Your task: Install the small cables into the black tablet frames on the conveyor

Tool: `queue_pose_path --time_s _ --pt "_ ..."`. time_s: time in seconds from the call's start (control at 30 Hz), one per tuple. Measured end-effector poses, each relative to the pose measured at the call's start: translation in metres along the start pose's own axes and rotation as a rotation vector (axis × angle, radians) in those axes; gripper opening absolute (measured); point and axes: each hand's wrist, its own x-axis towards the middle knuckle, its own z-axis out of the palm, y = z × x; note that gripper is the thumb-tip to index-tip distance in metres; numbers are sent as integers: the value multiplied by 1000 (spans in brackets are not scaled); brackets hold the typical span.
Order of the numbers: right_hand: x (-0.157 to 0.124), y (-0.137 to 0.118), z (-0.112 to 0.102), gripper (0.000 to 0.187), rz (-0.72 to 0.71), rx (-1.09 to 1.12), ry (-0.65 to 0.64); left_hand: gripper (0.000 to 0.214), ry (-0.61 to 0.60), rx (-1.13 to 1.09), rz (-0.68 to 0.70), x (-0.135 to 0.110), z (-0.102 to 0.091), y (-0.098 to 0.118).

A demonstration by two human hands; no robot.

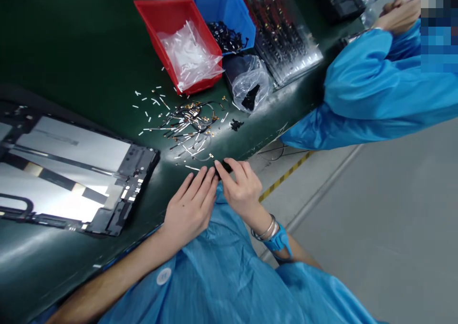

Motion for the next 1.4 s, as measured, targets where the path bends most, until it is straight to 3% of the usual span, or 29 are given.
queue_pose_path --time_s 0.2,0.37,0.43,0.53,0.63,0.73,0.8,0.93,1.07,1.2,1.27,1.4 --pt "5 2 -4 25 17 83 -51 40 -2 -17 -2 0 -1 0" --pt "7 9 -8 21 254 280 16 40 -8 -53 0 1 0 -1" --pt "12 10 -11 15 266 343 10 40 1 -92 -14 1 0 -1" --pt "25 5 -17 13 152 415 -96 37 115 -279 -48 -3 -7 -2" --pt "44 -3 -21 14 -36 325 -291 32 236 -538 -101 -13 -30 -8" --pt "58 -14 -20 12 -205 138 -440 33 225 -645 -173 -23 -67 -22" --pt "61 -20 -18 16 -270 53 -464 31 184 -625 -237 -26 -89 -32" --pt "57 -21 -17 20 -334 -15 -371 24 79 -633 -401 -21 -110 -47" --pt "66 -13 -30 21 -392 41 -207 27 19 -779 -541 4 -101 -58" --pt "94 -10 -44 11 -475 113 1 11 -289 -1231 -705 42 -90 -79" --pt "109 -12 -46 10 -528 130 87 16 -384 -1460 -739 58 -88 -87" --pt "134 -14 -39 10 -476 226 162 14 -237 -1606 -706 68 -92 -99"
